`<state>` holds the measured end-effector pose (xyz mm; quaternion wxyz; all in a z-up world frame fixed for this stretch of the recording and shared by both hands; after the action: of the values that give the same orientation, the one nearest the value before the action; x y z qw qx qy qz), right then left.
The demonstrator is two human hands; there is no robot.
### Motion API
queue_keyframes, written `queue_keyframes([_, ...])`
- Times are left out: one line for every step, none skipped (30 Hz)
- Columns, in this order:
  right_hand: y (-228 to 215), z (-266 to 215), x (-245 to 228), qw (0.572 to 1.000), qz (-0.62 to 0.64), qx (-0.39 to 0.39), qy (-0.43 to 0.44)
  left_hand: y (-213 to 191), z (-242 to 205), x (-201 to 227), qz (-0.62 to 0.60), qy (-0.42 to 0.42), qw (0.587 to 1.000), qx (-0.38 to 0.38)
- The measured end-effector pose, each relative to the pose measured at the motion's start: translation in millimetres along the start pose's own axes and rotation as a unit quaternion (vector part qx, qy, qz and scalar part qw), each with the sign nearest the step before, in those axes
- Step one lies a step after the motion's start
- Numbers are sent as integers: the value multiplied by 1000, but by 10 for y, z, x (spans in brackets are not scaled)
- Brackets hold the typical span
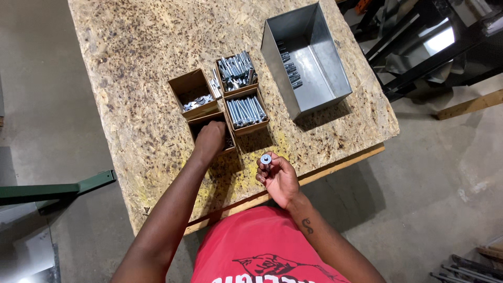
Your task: The person repeatedly picks a bolt from a cardboard box, then picks a nut from another box and threads it onto the bolt by hand. The assembled bolt-and-nut is placed into a metal bin. This cycle repeats throughout the clip.
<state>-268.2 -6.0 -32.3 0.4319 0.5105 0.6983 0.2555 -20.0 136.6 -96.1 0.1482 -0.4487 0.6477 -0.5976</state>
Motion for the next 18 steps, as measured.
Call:
queue_keyframes([5,-6,2,1000,1,1,1,22,21,-20,0,0,1000,-2])
queue_keyframes([6,-10,8,1000,2,4,2,53,39,-16,18,21,1000,-9])
queue_keyframes([7,-16,13,1000,3,7,4,84,54,-12,35,43,998,-18])
queue_keyframes([-1,-15,21,1000,3,7,5,65,31,-17,35,43,998,-18])
queue_keyframes([-10,-15,27,1000,5,9,6,87,4,-6,88,58,993,-51])
queue_keyframes([-17,-10,32,1000,7,11,6,102,-17,0,141,74,984,-82])
queue_keyframes([-7,4,27,1000,8,10,6,-33,-27,33,143,74,984,-82])
queue_keyframes([-7,3,24,1000,10,10,5,-129,-48,57,70,55,990,-111])
queue_keyframes([-6,2,20,1000,12,11,4,-223,-72,87,-3,36,990,-140])
queue_keyframes([-45,24,24,1000,13,11,3,-151,-64,68,-2,37,989,-140])
queue_keyframes([-84,43,28,1000,15,11,2,-78,-58,46,-1,34,989,-142])
queue_keyframes([-118,70,32,1000,16,10,1,-12,-49,17,-1,31,989,-144])
queue_keyframes([-102,76,20,1000,17,9,0,-47,-53,40,1,32,989,-143])
queue_keyframes([-94,76,10,1000,15,11,0,-60,-67,59,1,27,987,-156])
queue_keyframes([-86,76,1,1000,13,14,0,-73,-82,77,1,22,985,-170])
queue_keyframes([-90,77,2,1000,13,13,0,-91,-104,90,2,21,985,-169])
queue_keyframes([-96,77,6,1000,14,13,1,-78,-140,108,-12,23,980,-197])
queue_keyframes([-97,76,14,1000,15,14,2,-70,-182,122,-27,24,974,-224])
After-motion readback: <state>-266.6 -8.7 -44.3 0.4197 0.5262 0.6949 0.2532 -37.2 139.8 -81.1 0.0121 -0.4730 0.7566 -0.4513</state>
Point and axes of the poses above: each hand's wrist, its own z-axis towards the middle knuckle, its own y-axis out of the palm, x = y × z, the point moved 6 cm from there along z, towards the middle knuckle, and after that the axes turned 9 degrees about z, right-handed, at the moved point
